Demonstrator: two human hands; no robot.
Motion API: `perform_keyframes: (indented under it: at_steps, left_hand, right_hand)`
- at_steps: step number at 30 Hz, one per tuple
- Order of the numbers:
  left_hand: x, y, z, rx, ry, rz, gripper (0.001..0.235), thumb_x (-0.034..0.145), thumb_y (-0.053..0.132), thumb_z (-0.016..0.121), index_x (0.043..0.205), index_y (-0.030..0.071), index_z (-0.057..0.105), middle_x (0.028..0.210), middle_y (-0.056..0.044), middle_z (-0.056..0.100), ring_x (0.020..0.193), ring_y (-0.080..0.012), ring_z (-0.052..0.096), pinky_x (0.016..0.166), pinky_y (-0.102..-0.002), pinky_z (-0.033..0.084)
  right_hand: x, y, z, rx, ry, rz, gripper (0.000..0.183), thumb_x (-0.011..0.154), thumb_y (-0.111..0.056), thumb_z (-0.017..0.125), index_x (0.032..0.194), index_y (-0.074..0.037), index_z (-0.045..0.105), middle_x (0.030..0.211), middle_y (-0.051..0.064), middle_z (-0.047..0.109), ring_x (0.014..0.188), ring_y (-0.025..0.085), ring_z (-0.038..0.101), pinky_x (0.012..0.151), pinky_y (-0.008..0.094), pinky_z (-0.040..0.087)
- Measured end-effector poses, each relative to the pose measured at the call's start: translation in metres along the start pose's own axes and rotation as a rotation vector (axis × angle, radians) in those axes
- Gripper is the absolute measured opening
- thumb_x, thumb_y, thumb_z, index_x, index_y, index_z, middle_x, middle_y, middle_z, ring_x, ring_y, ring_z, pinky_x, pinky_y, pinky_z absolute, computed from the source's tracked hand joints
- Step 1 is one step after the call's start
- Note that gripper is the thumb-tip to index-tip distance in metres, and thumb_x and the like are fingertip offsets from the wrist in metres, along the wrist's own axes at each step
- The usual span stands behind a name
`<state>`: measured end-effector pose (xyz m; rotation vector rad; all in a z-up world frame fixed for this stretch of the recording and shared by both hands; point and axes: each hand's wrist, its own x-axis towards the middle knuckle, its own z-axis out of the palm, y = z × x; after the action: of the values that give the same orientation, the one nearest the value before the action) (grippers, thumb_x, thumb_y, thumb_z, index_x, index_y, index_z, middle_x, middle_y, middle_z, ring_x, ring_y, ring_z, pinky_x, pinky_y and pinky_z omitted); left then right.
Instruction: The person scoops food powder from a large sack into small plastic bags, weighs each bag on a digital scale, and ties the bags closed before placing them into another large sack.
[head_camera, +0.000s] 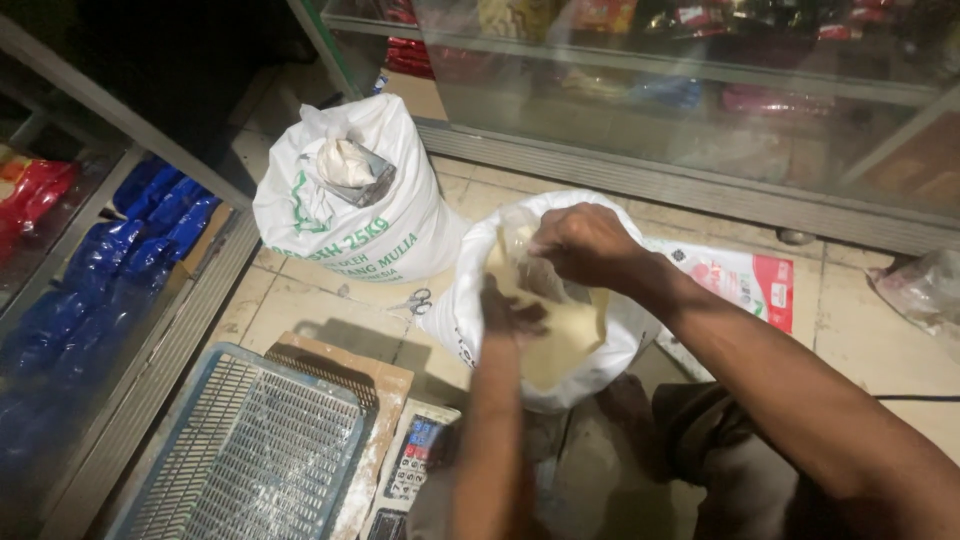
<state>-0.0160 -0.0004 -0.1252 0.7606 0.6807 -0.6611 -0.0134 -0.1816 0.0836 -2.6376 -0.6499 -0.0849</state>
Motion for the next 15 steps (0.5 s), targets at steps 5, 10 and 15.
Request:
perform_keyframes:
  at_steps: [5,10,15]
  left_hand:
    - [-0.083,-0.005,0.098,-0.385,-0.085,0.135,0.090,0.085,0.075,0.053,0.159,0.029,0.032,0.167,-0.010,0.030,0.153,-0.0426,0.028,0.126,-0.062,0.006]
    - [-0.089,0.000,0.087,-0.314,-0.069,0.271,0.087,0.079,0.077,0.055,0.150,0.028,0.050,0.157,-0.006,0.047,0.146,-0.0354,0.042,0.125,-0.063,0.009]
    - [-0.046,-0.019,0.046,0.182,0.079,0.776,0.071,0.072,0.053,0.058,0.133,0.017,0.050,0.131,-0.014,0.053,0.125,-0.0416,0.050,0.112,-0.063,0.026]
  right_hand:
    - [-0.005,-0.029,-0.022,0.102,0.022,-0.148,0.013,0.088,-0.012,0.074,0.076,-0.014,0.073,0.068,0.005,0.073,0.068,0.029,0.074,0.061,0.044,0.058]
    - [-0.007,-0.013,-0.014,0.270,0.157,-0.211,0.026,0.093,-0.023,0.075,0.070,-0.013,0.069,0.065,0.005,0.071,0.060,0.024,0.071,0.053,0.043,0.055]
    - [-0.010,-0.018,-0.019,0.284,0.223,-0.426,0.023,0.090,-0.007,0.072,0.068,-0.011,0.068,0.060,0.005,0.068,0.054,0.029,0.068,0.051,0.040,0.053]
